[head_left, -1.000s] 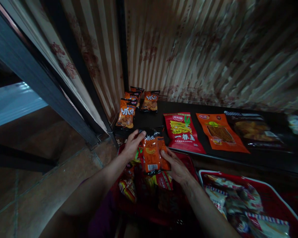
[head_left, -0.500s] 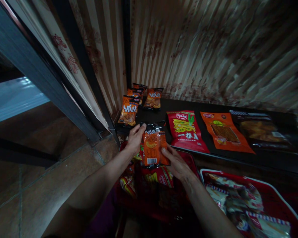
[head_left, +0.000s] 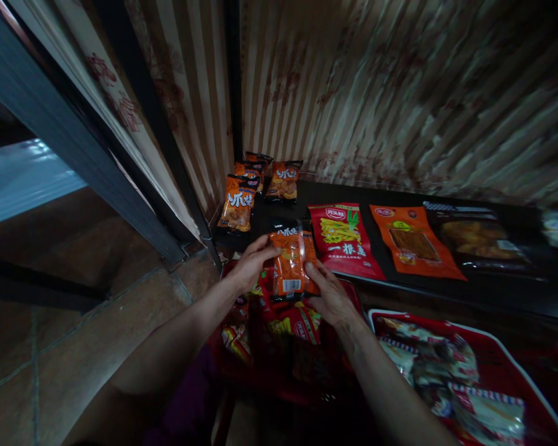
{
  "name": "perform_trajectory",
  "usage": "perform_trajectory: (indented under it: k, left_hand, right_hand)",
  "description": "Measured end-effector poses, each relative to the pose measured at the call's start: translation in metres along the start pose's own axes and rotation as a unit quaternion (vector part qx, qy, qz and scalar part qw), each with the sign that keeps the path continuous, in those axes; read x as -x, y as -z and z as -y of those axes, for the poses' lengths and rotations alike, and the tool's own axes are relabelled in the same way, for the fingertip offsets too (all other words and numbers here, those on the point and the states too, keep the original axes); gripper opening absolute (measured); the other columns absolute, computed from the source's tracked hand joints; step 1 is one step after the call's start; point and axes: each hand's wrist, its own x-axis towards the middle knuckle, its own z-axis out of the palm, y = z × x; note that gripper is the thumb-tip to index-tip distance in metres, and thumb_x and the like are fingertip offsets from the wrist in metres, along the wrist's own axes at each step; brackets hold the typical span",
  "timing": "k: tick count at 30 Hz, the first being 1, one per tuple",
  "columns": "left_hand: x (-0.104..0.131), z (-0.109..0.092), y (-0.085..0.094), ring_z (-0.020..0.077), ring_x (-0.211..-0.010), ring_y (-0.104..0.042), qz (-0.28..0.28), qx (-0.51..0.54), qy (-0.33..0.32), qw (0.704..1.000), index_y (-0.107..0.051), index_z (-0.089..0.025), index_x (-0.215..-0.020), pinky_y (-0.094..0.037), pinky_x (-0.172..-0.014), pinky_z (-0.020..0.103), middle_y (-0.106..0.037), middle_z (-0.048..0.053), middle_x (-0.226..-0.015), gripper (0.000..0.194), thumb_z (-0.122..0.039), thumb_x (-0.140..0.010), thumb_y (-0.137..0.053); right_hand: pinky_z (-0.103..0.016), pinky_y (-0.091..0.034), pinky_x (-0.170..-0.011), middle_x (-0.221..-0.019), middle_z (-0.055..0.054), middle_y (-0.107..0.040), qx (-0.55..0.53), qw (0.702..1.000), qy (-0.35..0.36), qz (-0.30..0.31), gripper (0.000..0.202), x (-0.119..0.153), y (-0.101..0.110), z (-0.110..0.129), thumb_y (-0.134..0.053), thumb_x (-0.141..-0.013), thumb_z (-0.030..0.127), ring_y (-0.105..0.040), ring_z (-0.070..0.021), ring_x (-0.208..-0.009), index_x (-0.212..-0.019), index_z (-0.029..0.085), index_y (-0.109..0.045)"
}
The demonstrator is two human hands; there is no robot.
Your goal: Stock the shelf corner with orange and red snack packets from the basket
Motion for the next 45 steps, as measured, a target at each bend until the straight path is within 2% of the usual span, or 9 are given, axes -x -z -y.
perform_trajectory:
  k: [6,14,18,21,25,32,36,40,45]
  left_hand:
    - [0.006,-0.002,0.000,0.0215,-0.094,-0.063,0.033,-0.030,0.032,0.998,-0.064,-0.020,-0.106,-0.044,-0.089,0.035,-0.069,0.005,-0.099,0.042,-0.018,-0.064,-0.070]
    - [0.000,0.007,0.001,0.0175,-0.084,-0.064,-0.037,-0.050,0.007,0.998,-0.063,-0.018,-0.104,-0.049,-0.080,0.030,-0.070,0.005,-0.094,0.043,-0.013,-0.062,-0.071]
    - [-0.003,0.005,0.002,0.0166,-0.081,-0.063,-0.077,-0.030,0.001,0.997,-0.062,-0.020,-0.106,-0.049,-0.076,0.030,-0.068,0.003,-0.094,0.044,-0.016,-0.063,-0.071]
    - [-0.005,0.005,0.002,0.0169,-0.085,-0.062,-0.084,-0.011,-0.011,0.996,-0.062,-0.020,-0.106,-0.048,-0.082,0.031,-0.068,0.003,-0.097,0.042,-0.017,-0.064,-0.070]
    - [-0.008,0.006,0.002,0.0175,-0.090,-0.061,-0.081,-0.002,-0.031,0.996,-0.061,-0.020,-0.105,-0.047,-0.085,0.031,-0.068,0.003,-0.099,0.041,-0.019,-0.065,-0.071]
    - [-0.010,0.010,0.000,0.0178,-0.092,-0.060,-0.094,0.020,-0.038,0.995,-0.061,-0.021,-0.104,-0.046,-0.088,0.033,-0.066,0.002,-0.099,0.039,-0.021,-0.066,-0.071]
    - [-0.010,0.011,-0.002,0.0180,-0.093,-0.060,-0.095,0.025,-0.027,0.995,-0.060,-0.021,-0.103,-0.046,-0.088,0.034,-0.065,0.003,-0.100,0.039,-0.022,-0.065,-0.072]
    - [-0.011,0.010,-0.001,0.0174,-0.096,-0.060,-0.088,0.032,-0.042,0.995,-0.062,-0.019,-0.101,-0.044,-0.093,0.033,-0.065,0.002,-0.099,0.039,-0.021,-0.064,-0.073]
    - [-0.012,0.011,0.005,0.0181,-0.092,-0.061,-0.062,0.043,-0.024,0.997,-0.062,-0.021,-0.104,-0.048,-0.088,0.034,-0.066,0.002,-0.103,0.040,-0.022,-0.065,-0.073]
  right_hand:
    - [-0.031,-0.057,-0.069,-0.087,0.002,-0.075,0.009,0.999,0.030,-0.016,0.038,-0.002,0.001,0.000,-0.081,-0.062,0.044,-0.070,-0.0213,-0.081,-0.093,0.027,-0.067]
    - [-0.035,-0.056,-0.077,-0.091,0.000,-0.075,0.001,1.000,0.031,-0.004,0.038,0.000,-0.001,0.001,-0.079,-0.064,0.045,-0.069,-0.0226,-0.088,-0.094,0.025,-0.067]
    - [-0.033,-0.058,-0.073,-0.099,0.002,-0.073,-0.020,0.999,0.022,0.037,0.037,0.000,0.005,0.000,-0.080,-0.066,0.035,-0.069,-0.0178,-0.084,-0.099,0.027,-0.065]
    - [-0.032,-0.058,-0.074,-0.098,0.003,-0.073,-0.017,0.999,0.009,0.047,0.039,0.001,0.006,-0.001,-0.082,-0.064,0.028,-0.068,-0.0158,-0.083,-0.099,0.028,-0.065]
    - [-0.030,-0.058,-0.075,-0.095,0.004,-0.073,-0.024,0.999,0.005,0.029,0.039,0.003,0.005,0.000,-0.083,-0.061,0.025,-0.068,-0.0142,-0.083,-0.095,0.027,-0.066]
    - [-0.029,-0.057,-0.071,-0.076,0.005,-0.070,-0.038,0.999,0.019,-0.018,0.031,0.002,0.002,-0.012,-0.086,-0.056,0.026,-0.067,-0.0121,-0.069,-0.078,0.023,-0.065]
    - [-0.022,-0.056,-0.063,-0.072,0.007,-0.068,-0.063,0.996,0.044,-0.043,0.033,0.001,-0.002,-0.017,-0.088,-0.051,0.025,-0.063,-0.0086,-0.064,-0.075,0.022,-0.064]
    - [-0.020,-0.054,-0.060,-0.074,0.007,-0.067,-0.027,0.996,0.087,-0.018,0.034,0.004,-0.002,-0.015,-0.085,-0.057,0.025,-0.061,-0.0081,-0.063,-0.083,0.024,-0.065]
    - [-0.025,-0.055,-0.069,-0.083,0.004,-0.070,-0.003,0.995,0.103,0.013,0.033,0.008,0.004,-0.010,-0.078,-0.068,0.033,-0.063,-0.0104,-0.068,-0.099,0.027,-0.067]
